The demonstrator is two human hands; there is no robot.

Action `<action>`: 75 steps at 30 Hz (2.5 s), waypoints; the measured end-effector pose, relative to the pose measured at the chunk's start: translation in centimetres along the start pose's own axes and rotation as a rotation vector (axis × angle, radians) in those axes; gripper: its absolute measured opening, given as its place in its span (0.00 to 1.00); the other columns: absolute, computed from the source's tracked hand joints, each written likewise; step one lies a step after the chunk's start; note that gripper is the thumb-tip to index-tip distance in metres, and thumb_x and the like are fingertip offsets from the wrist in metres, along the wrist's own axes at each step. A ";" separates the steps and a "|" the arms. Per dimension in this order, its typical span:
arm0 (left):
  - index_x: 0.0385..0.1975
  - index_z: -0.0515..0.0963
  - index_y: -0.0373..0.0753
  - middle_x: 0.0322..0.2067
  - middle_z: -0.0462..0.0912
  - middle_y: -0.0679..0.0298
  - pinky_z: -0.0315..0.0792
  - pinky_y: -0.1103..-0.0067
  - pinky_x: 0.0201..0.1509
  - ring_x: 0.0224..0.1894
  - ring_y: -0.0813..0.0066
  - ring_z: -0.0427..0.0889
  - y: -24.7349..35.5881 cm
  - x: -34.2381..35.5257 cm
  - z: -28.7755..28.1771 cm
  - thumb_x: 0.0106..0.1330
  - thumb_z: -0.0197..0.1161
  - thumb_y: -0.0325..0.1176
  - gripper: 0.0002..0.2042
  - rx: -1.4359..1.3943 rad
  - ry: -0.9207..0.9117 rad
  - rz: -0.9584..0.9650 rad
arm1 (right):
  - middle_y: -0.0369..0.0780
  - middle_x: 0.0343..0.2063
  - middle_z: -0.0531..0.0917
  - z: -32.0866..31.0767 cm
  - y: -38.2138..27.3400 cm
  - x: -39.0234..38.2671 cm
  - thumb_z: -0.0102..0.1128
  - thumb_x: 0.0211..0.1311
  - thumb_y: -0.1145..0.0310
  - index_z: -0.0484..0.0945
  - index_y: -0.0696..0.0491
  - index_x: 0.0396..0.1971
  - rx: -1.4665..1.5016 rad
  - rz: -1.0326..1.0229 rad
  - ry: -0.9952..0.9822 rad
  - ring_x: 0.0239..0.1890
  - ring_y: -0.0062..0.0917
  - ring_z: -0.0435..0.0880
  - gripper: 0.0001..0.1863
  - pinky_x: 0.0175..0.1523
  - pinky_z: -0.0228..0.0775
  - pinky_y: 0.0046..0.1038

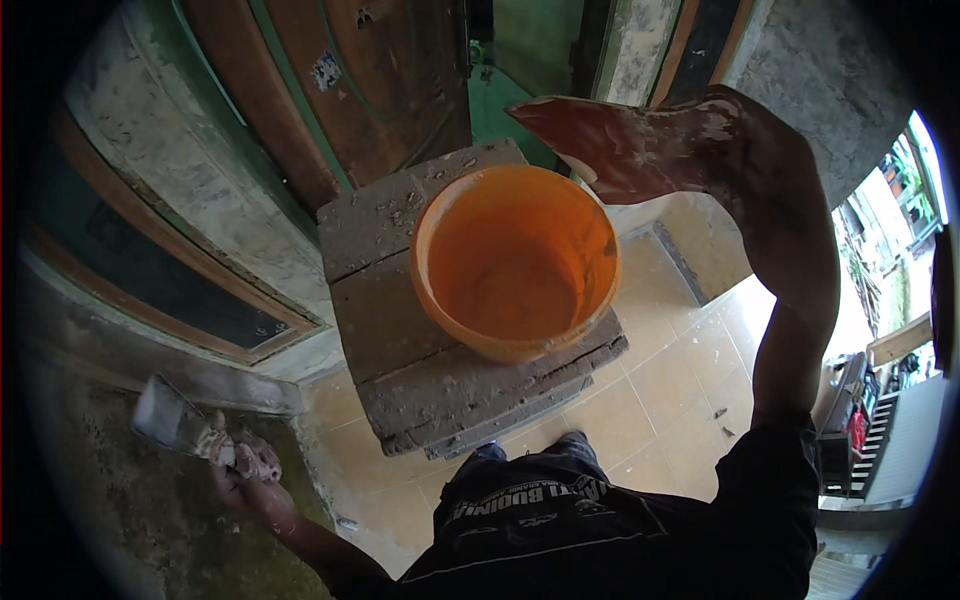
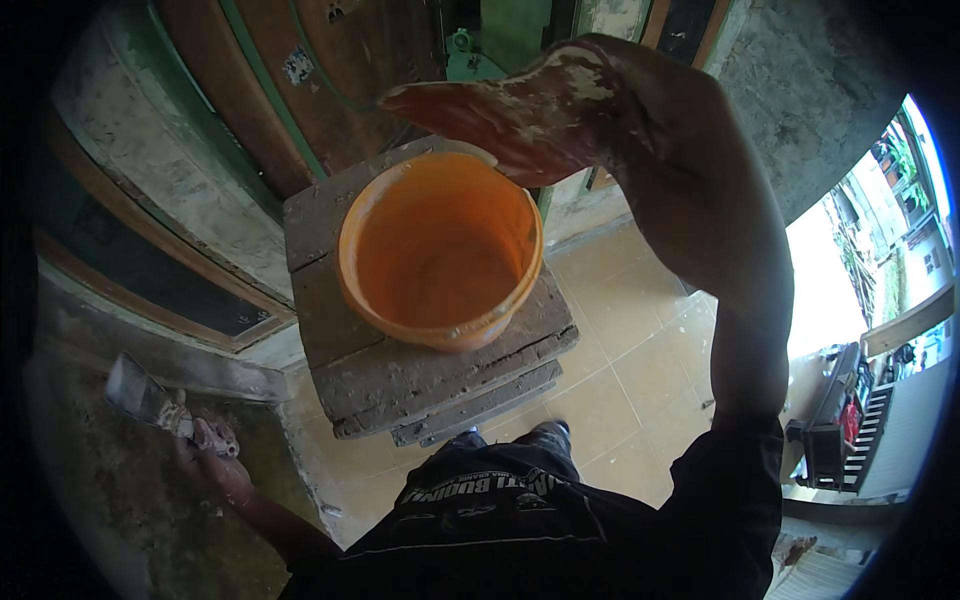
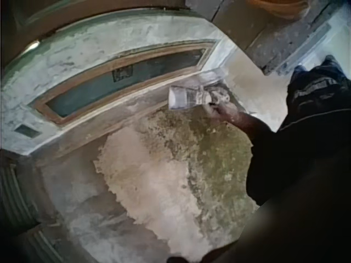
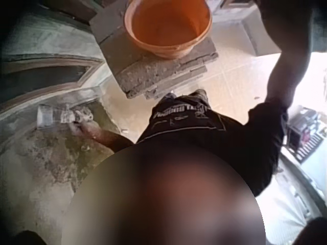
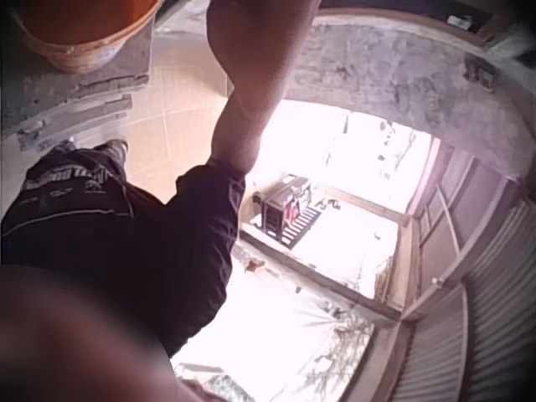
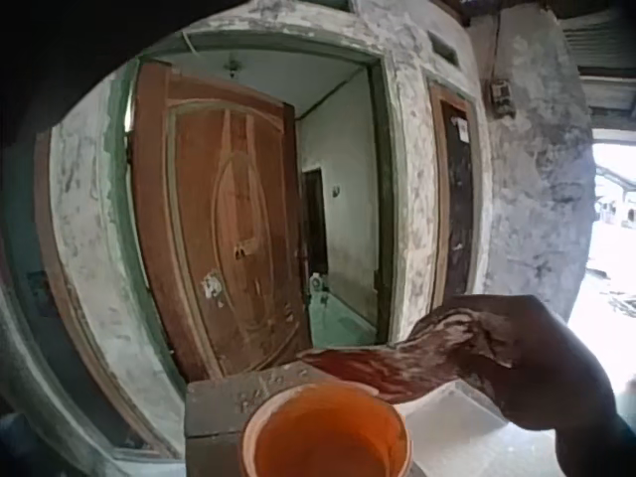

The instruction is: The person applies putty mixture to a wall surface and smooths it with a spatula.

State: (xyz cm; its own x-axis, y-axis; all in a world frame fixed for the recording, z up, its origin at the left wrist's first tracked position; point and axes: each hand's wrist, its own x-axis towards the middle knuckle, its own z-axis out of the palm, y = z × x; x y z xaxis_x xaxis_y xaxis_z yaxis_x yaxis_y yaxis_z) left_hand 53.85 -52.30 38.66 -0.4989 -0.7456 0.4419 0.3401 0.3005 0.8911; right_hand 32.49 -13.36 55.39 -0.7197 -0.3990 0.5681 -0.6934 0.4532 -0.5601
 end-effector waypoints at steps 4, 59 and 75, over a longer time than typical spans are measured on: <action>0.45 0.66 0.30 0.22 0.72 0.60 0.58 0.84 0.14 0.13 0.80 0.66 1.5 1.8 2.2 0.58 0.60 0.35 0.20 -0.090 -0.210 -0.068 | 0.42 0.41 0.78 0.4 0.8 0.8 0.54 0.57 0.67 0.70 0.59 0.47 0.230 -0.014 0.120 0.41 0.28 0.80 0.19 0.45 0.74 0.26; 0.30 0.76 0.29 0.19 0.73 0.71 0.60 0.88 0.22 0.21 0.91 0.63 8.3 7.3 17.6 0.57 0.61 0.28 0.07 0.560 -1.139 0.082 | 0.41 0.23 0.77 2.3 5.1 -9.9 0.45 0.60 0.72 0.63 0.66 0.49 1.474 0.772 0.498 0.12 0.14 0.71 0.19 0.17 0.67 0.12; 0.30 0.75 0.34 0.13 0.65 0.75 0.53 0.88 0.15 0.13 0.91 0.60 5.0 4.0 15.2 0.63 0.58 0.35 0.09 0.367 -0.981 -0.024 | 0.49 0.43 0.76 5.1 0.5 -16.9 0.43 0.62 0.73 0.63 0.65 0.49 1.868 0.580 0.242 0.44 0.31 0.79 0.17 0.51 0.72 0.32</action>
State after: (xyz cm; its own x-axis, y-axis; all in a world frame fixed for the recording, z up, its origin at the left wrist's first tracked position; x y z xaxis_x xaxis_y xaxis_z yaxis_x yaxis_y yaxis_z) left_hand 41.44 -44.72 46.50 -0.9858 0.0069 0.1676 0.1409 0.5765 0.8048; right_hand 44.14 -10.39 42.40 -0.9274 -0.3653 0.0803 0.3028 -0.8595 -0.4118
